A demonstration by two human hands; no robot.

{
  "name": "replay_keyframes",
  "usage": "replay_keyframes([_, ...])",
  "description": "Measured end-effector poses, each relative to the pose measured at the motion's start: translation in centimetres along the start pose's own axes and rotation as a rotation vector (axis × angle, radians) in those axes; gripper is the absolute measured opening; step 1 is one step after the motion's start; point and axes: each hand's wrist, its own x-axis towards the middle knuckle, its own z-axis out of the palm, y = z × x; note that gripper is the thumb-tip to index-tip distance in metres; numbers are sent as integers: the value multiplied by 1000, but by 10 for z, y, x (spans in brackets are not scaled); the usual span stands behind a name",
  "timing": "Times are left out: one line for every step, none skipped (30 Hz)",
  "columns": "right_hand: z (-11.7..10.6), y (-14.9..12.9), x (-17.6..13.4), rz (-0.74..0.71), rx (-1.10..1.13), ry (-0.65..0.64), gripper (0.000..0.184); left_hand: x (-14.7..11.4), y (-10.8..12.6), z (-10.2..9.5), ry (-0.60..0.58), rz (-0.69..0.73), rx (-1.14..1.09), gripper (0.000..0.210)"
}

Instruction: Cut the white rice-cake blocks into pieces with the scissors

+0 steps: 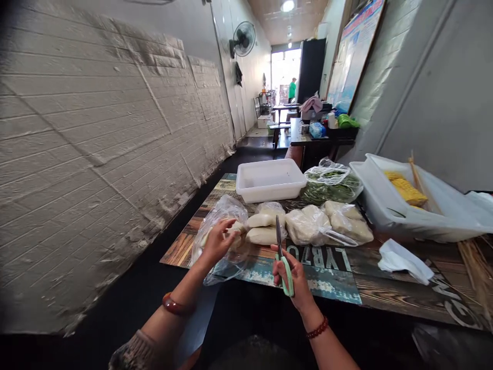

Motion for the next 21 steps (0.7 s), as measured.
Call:
replay_keyframes([-1,-1,0,-32,-24,-24,57,10,5,11,-46,33,12,35])
replay_keyframes([-2,-2,0,-73,-55,-47,58,20,10,22,-86,62,29,39])
replay_keyframes([-2,-3,0,-114,-89,-64,58,30,12,32,-127,84,45,45])
replay_keyframes([-2,-4,0,-147,-116,-74,59,39,14,40,-168,95,58,51])
replay_keyframes([-2,-6,0,-163,-132,-80,58,47,15,46,-211,96,70,55])
replay_keyframes([-2,-7,1,-163,-135,-80,57,54,15,52,-255,93,78,58])
replay_keyframes([-2,-9,1,-149,-129,-79,56,59,15,55,-295,87,84,59])
replay_keyframes([-2,-10,1,-130,-120,-79,54,64,15,58,-329,82,89,59])
replay_keyframes([-2,-11,2,-114,-111,-79,53,68,15,59,-357,79,92,58])
replay_keyframes([-2,-11,2,-105,-105,-79,53,70,15,60,-374,76,96,56])
replay_keyframes([-2,-11,2,-102,-101,-79,52,72,15,60,-383,74,103,53])
replay_keyframes([-2,-11,3,-103,-96,-78,52,72,15,59,-380,72,109,49])
replay_keyframes([-2,-10,3,-103,-92,-79,52,72,15,58,-366,68,105,45])
replay_keyframes([-3,-9,3,-102,-90,-81,53,71,16,56,-332,59,85,41])
replay_keyframes([-3,-8,4,-100,-95,-80,54,70,16,53,-282,43,39,37])
replay_keyframes([-4,-7,4,-98,-107,-81,56,68,17,49,-219,15,-35,34])
replay_keyframes([-4,-6,4,-96,-119,-82,57,67,17,45,-151,-26,-137,33])
replay_keyframes([-5,-5,4,-94,-128,-83,58,65,18,39,-85,-76,-258,35])
replay_keyframes([-5,-5,5,-91,-127,-87,57,63,20,33,-26,-127,-381,38])
replay_keyframes([-5,-4,5,-87,-118,-93,56,60,21,26,25,-171,-497,42])
replay_keyframes([-6,-4,5,-84,-105,-98,53,57,23,19,67,-203,-595,45])
